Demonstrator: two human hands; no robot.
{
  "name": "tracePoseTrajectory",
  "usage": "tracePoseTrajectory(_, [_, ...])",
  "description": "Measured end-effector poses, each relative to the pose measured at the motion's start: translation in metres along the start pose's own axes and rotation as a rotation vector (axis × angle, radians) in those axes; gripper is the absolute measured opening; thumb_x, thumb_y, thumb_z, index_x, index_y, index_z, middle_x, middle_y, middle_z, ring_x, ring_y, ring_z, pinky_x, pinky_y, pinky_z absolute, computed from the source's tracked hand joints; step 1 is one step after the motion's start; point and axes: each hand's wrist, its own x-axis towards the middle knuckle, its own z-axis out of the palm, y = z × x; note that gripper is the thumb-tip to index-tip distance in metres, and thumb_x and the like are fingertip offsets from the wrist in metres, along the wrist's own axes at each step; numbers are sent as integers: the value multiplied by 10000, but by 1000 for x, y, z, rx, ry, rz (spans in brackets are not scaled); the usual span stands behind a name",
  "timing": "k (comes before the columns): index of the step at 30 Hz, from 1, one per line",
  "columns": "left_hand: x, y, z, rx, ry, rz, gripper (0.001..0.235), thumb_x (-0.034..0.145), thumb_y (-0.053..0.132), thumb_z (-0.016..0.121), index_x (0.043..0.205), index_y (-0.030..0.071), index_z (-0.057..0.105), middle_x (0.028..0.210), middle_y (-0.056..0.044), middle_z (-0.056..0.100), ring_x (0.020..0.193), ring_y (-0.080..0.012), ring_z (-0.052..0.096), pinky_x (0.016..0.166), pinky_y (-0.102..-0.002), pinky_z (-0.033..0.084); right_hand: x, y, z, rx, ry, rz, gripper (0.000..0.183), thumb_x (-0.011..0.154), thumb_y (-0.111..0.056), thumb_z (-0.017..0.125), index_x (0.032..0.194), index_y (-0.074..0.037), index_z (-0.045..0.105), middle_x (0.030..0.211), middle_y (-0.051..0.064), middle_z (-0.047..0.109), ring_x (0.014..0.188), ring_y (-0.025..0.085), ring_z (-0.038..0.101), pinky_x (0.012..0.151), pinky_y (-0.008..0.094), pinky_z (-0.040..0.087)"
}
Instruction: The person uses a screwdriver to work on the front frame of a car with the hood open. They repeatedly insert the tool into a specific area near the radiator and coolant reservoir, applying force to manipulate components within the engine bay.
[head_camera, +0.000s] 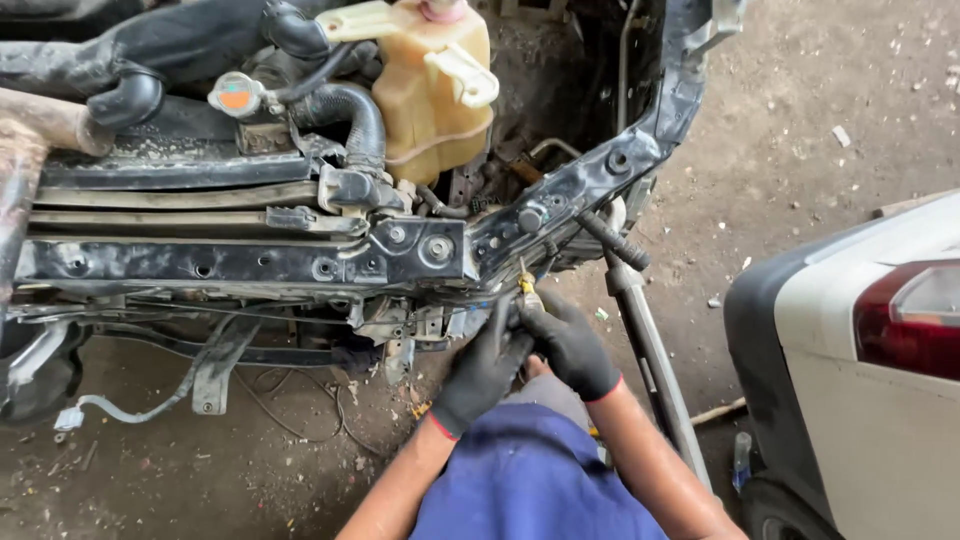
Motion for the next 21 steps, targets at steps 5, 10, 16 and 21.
tracePoseTrajectory(5, [13, -29, 6, 33, -7, 234, 621, 1061, 267, 598, 1565, 10, 342, 1312, -134, 584, 1135, -171, 564, 957, -340, 479, 4, -31, 5, 198, 223, 229, 719, 975, -247, 646, 1560, 52, 354, 1538, 166, 504, 1412, 219, 479, 1153, 350, 376])
tracePoseTrajectory(10, [24, -128, -2, -587, -100, 166, 590, 1099, 391, 555, 1546, 40, 394, 1289, -64, 586, 1126, -137, 575, 967, -322, 490, 9, -34, 12, 283, 76, 81, 835, 969, -274, 705, 1605, 37, 263, 1503, 151, 501, 1342, 187, 481, 1134, 336, 395])
tracePoseTrajectory(16, [41, -95, 2, -878, -159, -10, 600, 1067, 552, 454, 1323, 14, 528, 1143, -37, 634, 1046, -168, 624, 916, -326, 509, 27, -18, 3, 37, 151, -20, 677, 1008, -312, 692, 1519, 59, 446, 1497, 196, 566, 1397, 227, 521, 1147, 348, 413])
tracePoseTrajectory(21, [65, -66, 6, -506, 131, -4, 663, 1025, 606, 394, 1281, 38, 621, 1141, 3, 674, 1035, -123, 593, 957, -314, 494, 48, 12, -2, 10, 255, 105, 622, 934, -396, 735, 1361, 28, 576, 1100, 135, 752, 1007, 196, 708, 879, 341, 568])
